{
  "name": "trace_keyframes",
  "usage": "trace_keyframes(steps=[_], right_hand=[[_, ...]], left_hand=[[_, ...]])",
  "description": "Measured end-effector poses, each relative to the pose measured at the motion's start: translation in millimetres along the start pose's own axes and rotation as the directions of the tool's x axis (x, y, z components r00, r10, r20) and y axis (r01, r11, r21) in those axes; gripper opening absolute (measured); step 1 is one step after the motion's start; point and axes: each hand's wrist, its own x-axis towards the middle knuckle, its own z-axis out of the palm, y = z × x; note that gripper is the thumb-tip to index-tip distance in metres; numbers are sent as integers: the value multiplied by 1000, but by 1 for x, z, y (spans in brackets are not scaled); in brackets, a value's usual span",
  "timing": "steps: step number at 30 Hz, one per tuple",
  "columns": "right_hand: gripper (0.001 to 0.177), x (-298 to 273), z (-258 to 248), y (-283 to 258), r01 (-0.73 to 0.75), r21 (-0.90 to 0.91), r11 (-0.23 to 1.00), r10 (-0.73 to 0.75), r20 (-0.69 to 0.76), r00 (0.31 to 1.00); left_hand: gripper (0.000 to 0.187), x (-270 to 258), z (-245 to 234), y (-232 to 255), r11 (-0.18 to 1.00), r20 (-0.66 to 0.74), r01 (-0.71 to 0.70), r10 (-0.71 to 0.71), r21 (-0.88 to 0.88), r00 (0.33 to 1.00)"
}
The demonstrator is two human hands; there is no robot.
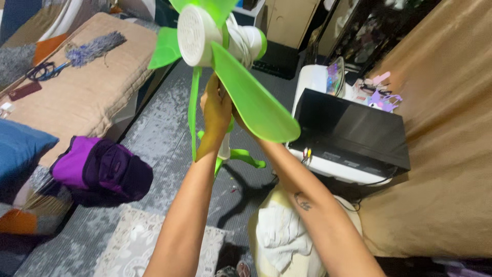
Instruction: The person assembles a small green pedestal fan by attaching the blades and securing the central hub. They then move the fan to a nearby shelf and organize items, including a glass container and a cushion. Finally, they sit on the floor and coil a black cable.
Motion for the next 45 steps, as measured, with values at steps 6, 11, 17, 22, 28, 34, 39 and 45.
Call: trace_keyframes(steps=[6, 11, 17, 22, 28, 34, 39, 45], right_hand=[[59, -12, -44, 21, -93, 48, 995, 89, 81, 993], [62, -23, -51, 25, -196, 32, 980, 188, 174, 967], [68, -75, -59, 21, -319, -38, 947, 321, 156, 934], [71, -93, -65, 29, -398, -50, 916, 400, 159, 902], [71, -111, -68, 26, -505, -27, 863, 504, 134, 853], [73, -121, -67, 25, -504, -14, 864, 500, 147, 853], [74, -121, -74, 16, -456, -67, 888, 461, 154, 874], [76, -115, -89, -5, -454, -133, 881, 471, 157, 868]], left_hand=[[38, -29, 36, -40, 996, -6, -65, 65, -64, 998], [28, -62, 70, -106, 945, 32, 259, -271, 200, 962], [38, -111, 76, -171, 852, -21, 427, -441, 302, 897], [29, -161, 74, -221, 933, 4, 292, -299, 209, 954], [20, -213, 78, -284, 811, 193, 130, -285, 570, 939], [42, -247, 79, -288, 816, 70, 389, -459, 427, 886], [41, -263, 75, -284, 766, 131, 597, -634, 238, 762], [38, -250, 87, -300, 839, 213, 421, -507, 344, 835]])
